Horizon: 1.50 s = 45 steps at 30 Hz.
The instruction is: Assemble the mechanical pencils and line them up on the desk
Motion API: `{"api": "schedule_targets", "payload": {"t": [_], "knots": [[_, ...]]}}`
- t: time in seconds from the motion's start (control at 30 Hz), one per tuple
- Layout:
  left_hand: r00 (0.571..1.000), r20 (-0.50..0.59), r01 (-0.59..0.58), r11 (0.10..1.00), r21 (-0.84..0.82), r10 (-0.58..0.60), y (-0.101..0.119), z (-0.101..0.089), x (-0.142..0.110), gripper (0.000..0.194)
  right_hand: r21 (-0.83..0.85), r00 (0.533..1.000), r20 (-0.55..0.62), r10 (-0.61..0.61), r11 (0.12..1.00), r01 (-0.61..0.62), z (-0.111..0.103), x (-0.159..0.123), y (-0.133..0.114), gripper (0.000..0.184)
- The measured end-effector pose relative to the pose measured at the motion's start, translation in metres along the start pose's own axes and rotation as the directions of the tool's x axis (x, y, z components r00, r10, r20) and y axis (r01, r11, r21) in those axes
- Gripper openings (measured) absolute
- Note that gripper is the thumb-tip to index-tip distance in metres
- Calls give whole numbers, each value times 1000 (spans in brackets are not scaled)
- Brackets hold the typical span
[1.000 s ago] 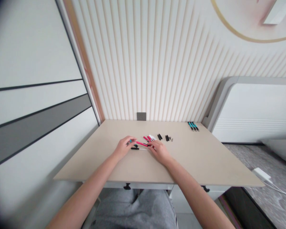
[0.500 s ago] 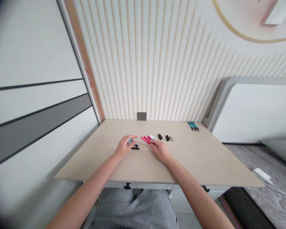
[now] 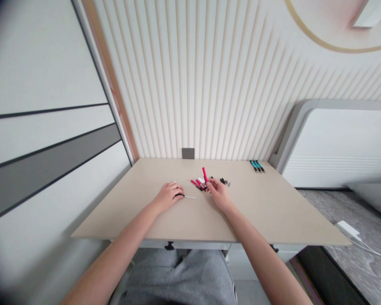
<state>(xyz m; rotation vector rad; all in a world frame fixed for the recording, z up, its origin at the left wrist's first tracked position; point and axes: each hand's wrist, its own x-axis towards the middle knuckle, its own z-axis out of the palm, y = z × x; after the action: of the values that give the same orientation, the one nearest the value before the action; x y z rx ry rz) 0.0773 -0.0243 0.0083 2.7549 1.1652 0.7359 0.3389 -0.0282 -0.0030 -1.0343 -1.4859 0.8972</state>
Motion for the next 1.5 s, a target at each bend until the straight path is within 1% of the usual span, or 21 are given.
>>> {"api": "schedule_targets", "payload": {"t": [0.07,0.17,0.3,0.4,0.57,0.73,0.87,1.0,1.13,1.23,1.33,1.5], "knots": [[999,-26,22,1000,-8,-23,0,0,0,9,-26,1000,-13,2,1000,-2,-1,1,3,45],[992,-78,95,995,-3,-95,-1,-1,1,11,-104,999,-34,-7,995,4,-3,3,10,44],[965,-158,212,977,8,-208,-5,-4,0,11,-181,998,-64,-16,984,4,-7,4,14,42],[958,-162,243,970,15,-237,-8,-5,-1,10,-193,998,-70,-10,981,-3,-9,3,13,41],[966,-149,214,977,9,-211,-7,-5,-1,9,-197,999,-49,-5,980,-5,-9,3,13,41],[972,-131,201,979,36,-195,-5,-6,-1,9,-198,997,-78,-16,980,1,-9,3,13,43],[977,-114,187,982,42,-181,-4,-6,-1,11,-192,999,-52,-2,981,-8,-8,1,9,42],[987,-112,118,993,32,-114,0,-5,0,14,-197,1000,3,13,980,-12,-4,-1,9,38],[993,-114,27,1000,9,-26,3,-2,1,14,-180,998,60,-16,983,26,-1,-2,15,33],[993,-120,-6,1000,-18,4,4,0,1,14,-115,996,88,-16,993,26,-1,-2,19,31],[992,-122,-13,999,-36,8,3,2,2,15,-10,995,100,-5,1000,6,-1,-1,20,31],[991,-133,-19,998,-61,11,5,4,3,13,170,996,88,15,985,-30,2,-2,12,32]]}}
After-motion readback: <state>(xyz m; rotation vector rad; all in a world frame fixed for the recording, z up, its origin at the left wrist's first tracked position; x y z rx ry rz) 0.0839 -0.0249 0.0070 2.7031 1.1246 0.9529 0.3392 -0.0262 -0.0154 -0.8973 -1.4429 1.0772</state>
